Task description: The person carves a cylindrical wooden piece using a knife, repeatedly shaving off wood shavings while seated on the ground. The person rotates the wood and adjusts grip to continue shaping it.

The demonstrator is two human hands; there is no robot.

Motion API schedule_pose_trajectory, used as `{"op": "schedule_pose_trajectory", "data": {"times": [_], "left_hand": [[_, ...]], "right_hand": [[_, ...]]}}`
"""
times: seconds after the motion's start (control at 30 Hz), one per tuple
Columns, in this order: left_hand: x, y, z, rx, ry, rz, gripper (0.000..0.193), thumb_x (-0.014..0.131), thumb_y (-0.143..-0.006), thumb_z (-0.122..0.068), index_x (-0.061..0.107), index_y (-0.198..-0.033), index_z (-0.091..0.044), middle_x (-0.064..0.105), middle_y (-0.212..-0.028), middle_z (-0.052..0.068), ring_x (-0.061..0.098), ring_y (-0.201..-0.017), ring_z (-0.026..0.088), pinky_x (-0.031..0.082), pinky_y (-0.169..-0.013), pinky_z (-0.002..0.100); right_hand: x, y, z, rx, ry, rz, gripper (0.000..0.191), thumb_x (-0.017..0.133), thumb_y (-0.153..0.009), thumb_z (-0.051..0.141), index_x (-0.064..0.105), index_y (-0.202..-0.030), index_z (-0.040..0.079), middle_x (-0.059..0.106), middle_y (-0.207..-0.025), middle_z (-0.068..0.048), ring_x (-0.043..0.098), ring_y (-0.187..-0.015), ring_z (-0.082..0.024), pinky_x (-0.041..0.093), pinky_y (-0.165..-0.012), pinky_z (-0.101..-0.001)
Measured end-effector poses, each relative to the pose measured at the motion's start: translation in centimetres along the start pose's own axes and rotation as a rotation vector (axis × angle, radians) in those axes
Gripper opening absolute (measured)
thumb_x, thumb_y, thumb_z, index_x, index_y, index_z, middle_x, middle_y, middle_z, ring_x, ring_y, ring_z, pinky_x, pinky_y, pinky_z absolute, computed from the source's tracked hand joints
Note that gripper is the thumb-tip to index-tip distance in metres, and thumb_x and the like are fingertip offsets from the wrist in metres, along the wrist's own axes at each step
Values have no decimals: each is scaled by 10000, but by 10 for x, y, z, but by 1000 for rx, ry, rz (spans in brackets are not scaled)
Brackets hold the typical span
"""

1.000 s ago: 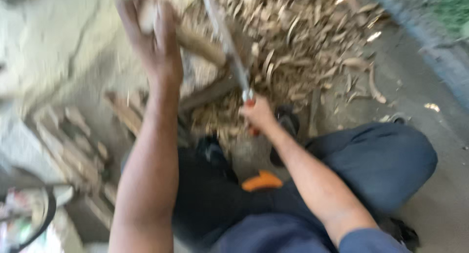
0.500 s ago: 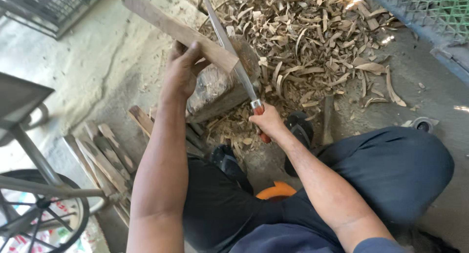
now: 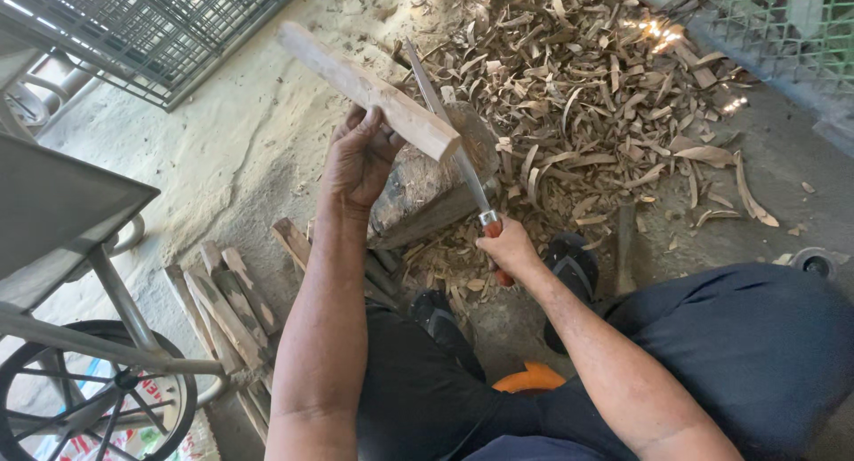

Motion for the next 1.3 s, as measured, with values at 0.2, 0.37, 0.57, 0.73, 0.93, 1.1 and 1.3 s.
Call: {"op": "schedule_pose_trajectory", "data": {"times": [0.2, 0.37, 0.57, 0.73, 0.93, 1.1, 1.3], "left_hand": [[19, 2, -8, 35, -52, 91, 511, 695, -1013, 46, 502, -1484, 7, 640, -1392, 183, 654, -1256, 308, 597, -1036, 437], [28, 5, -11, 27, -172, 28, 563, 775, -894, 64, 538, -1398, -15, 665, -1405, 170, 642, -1332, 292, 562, -1190, 474], [36, 3, -13, 119, -527, 69, 599, 830, -869, -17, 548, -1388, -120, 691, -1294, 170, 637, -1307, 300, 508, -1216, 528], [11, 0, 3, -16, -726, -57, 520, 820, -868, -83, 594, -1330, -4, 722, -1288, 174, 669, -1268, 317, 591, -1127, 517], [15, 0, -9, 30, -940, -100, 517, 798, -882, -66, 569, -1339, 7, 694, -1293, 199, 677, -1243, 323, 615, -1077, 475], [25, 6, -14, 71, -1131, -120, 462, 765, -917, -51, 540, -1318, -5, 701, -1271, 184, 694, -1220, 295, 619, -1045, 441], [43, 16, -7, 138, -1363, -86, 334, 771, -945, -62, 575, -1208, -5, 742, -1159, 162, 751, -1098, 247, 662, -968, 379]], "right_hand": [[-3, 7, 12, 29, -80, 18, 251, 756, -828, 101, 570, -984, 38, 585, -645, -39, 582, -443, -151, 489, -421, -341], [-9, 22, 34, 41, -200, 0, 273, 753, -816, 69, 572, -1021, 72, 559, -641, -14, 539, -436, -136, 460, -402, -326], [-41, 48, 78, -156, -6, -191, 261, 734, -874, 101, 632, -1114, 101, 571, -715, -10, 565, -519, -98, 479, -471, -295], [-40, 59, 97, -315, 197, -221, 310, 757, -887, 162, 637, -1141, 31, 639, -813, -54, 643, -704, -155, 538, -647, -342], [-32, 62, 115, -345, 279, -224, 359, 768, -866, 189, 654, -1163, 22, 705, -843, -131, 710, -799, -218, 550, -747, -362], [-38, 86, 146, -489, 275, -236, 342, 762, -896, 181, 630, -1167, 19, 710, -818, -136, 738, -763, -213, 559, -682, -346], [-29, 105, 168, -669, 259, -267, 185, 752, -991, 162, 615, -1051, 53, 700, -801, -89, 732, -729, -173, 561, -657, -329]]}}
Point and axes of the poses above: each hand's wrist, its own y-axis away from the middle knuckle, its own x-axis out of the palm, z = x × y, the point moved 9 cm from there along -y, towards the middle knuckle
